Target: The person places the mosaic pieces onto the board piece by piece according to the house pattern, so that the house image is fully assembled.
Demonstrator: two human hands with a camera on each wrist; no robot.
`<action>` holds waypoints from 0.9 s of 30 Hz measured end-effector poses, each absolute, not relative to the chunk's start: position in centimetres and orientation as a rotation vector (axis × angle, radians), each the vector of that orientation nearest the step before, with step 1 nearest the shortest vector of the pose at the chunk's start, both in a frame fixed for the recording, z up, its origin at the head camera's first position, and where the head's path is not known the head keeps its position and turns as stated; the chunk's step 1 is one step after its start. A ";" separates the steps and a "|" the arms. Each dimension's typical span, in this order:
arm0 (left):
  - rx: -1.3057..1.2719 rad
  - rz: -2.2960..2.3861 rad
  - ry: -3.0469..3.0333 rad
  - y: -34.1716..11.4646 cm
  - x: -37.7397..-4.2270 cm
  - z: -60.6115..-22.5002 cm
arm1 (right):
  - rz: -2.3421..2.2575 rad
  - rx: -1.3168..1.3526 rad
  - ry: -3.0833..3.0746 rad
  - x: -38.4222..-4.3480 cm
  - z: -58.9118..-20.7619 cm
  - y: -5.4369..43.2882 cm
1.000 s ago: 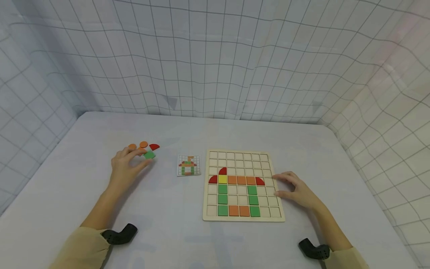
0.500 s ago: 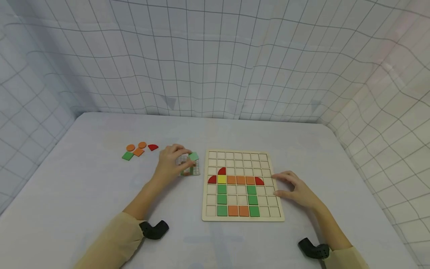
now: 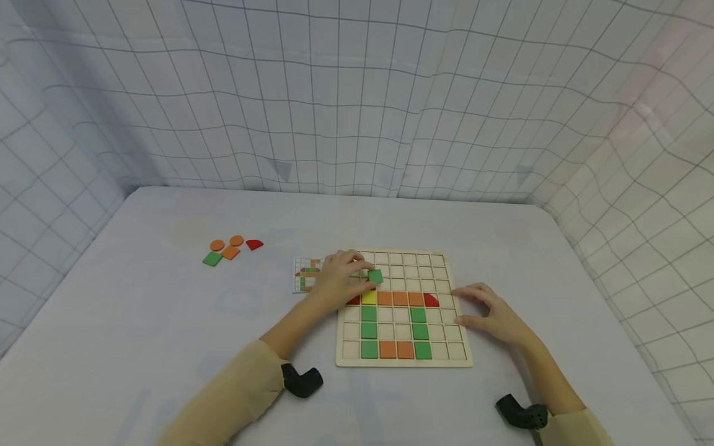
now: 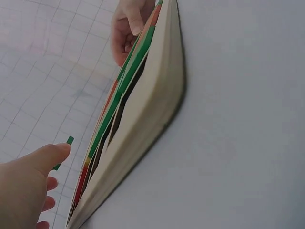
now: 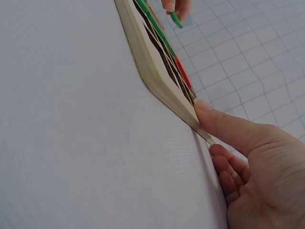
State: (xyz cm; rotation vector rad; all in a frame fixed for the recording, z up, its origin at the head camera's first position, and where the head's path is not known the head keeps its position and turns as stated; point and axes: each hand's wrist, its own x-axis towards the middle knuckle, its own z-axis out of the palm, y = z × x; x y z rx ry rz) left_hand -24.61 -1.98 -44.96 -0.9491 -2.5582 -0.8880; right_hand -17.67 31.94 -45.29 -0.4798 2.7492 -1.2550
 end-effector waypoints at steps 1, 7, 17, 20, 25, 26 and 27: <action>-0.964 -0.881 -2.563 -1.7 -24.6 -45.1 | -1.259 -0.479 2.747 -17.7 -45.3 31.9; -0.971 -0.853 -2.630 -0.6 -24.7 -45.6 | -1.267 -0.474 2.739 -17.6 -45.1 31.9; -0.979 -0.882 -2.717 -0.2 -24.9 -45.9 | -1.254 -0.495 2.754 -17.6 -45.2 31.9; -0.980 -0.887 -2.728 -0.2 -24.9 -45.9 | -1.257 -0.494 2.750 -17.6 -45.2 31.9; -0.984 -0.893 -2.727 -0.2 -24.8 -45.7 | -1.256 -0.488 2.749 -17.6 -45.2 31.9; -0.982 -0.895 -2.727 -0.2 -24.8 -45.7 | -1.255 -0.488 2.751 -17.6 -45.2 31.9; -0.980 -0.895 -2.728 -0.2 -24.8 -45.7 | -1.256 -0.483 2.751 -17.6 -45.1 31.8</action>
